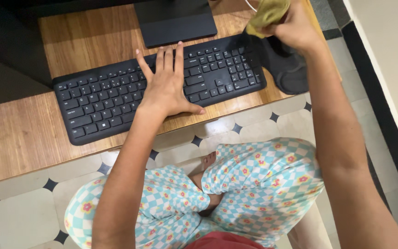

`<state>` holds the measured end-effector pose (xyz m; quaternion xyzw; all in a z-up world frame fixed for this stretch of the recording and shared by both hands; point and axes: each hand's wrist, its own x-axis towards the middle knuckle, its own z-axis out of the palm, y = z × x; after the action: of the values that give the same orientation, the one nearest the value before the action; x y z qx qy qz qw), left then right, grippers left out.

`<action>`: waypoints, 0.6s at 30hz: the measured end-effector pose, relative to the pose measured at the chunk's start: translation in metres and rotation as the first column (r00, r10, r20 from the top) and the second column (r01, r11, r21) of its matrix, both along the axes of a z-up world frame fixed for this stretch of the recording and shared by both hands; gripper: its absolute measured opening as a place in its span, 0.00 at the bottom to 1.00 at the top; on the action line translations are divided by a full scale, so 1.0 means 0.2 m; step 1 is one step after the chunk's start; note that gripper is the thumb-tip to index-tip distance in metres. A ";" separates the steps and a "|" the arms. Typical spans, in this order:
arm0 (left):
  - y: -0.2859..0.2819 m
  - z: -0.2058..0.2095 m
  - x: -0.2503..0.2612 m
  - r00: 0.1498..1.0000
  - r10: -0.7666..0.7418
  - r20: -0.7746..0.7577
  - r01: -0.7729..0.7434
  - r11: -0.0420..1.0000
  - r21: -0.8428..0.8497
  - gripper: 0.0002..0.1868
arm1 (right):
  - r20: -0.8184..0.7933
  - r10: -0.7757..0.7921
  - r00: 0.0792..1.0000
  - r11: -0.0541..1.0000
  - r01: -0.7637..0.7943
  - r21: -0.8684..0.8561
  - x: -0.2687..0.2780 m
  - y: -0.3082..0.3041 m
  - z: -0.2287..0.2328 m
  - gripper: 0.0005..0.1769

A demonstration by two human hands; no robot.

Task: The person sits cross-legged at a desk and wipes a black computer keyboard with a yellow cloth. They systematically clean the keys and the surface of the keyboard using the cloth.

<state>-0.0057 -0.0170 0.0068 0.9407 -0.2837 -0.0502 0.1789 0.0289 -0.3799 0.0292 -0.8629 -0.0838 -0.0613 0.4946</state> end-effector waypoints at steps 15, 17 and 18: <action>0.04 -0.04 0.02 1.000 -0.014 0.006 0.014 0.998 -0.060 0.92 | 0.094 0.264 0.960 0.939 -0.234 -0.251 0.02 0.25 -0.05 0.07; 0.04 -0.04 0.02 1.000 -0.013 0.006 0.014 0.998 -0.067 0.92 | 0.091 0.304 0.948 0.939 -0.283 -0.196 0.00 0.32 -0.04 0.09; 0.04 -0.04 0.02 1.000 -0.014 0.008 0.015 0.997 -0.070 0.91 | 0.089 0.325 0.941 0.937 -0.308 -0.168 -0.01 0.35 -0.03 0.09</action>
<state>-0.0014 -0.0094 -0.0005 0.9320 -0.2927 -0.0381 0.2104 0.0273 -0.3105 0.0222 -0.8682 -0.2547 -0.0242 0.4253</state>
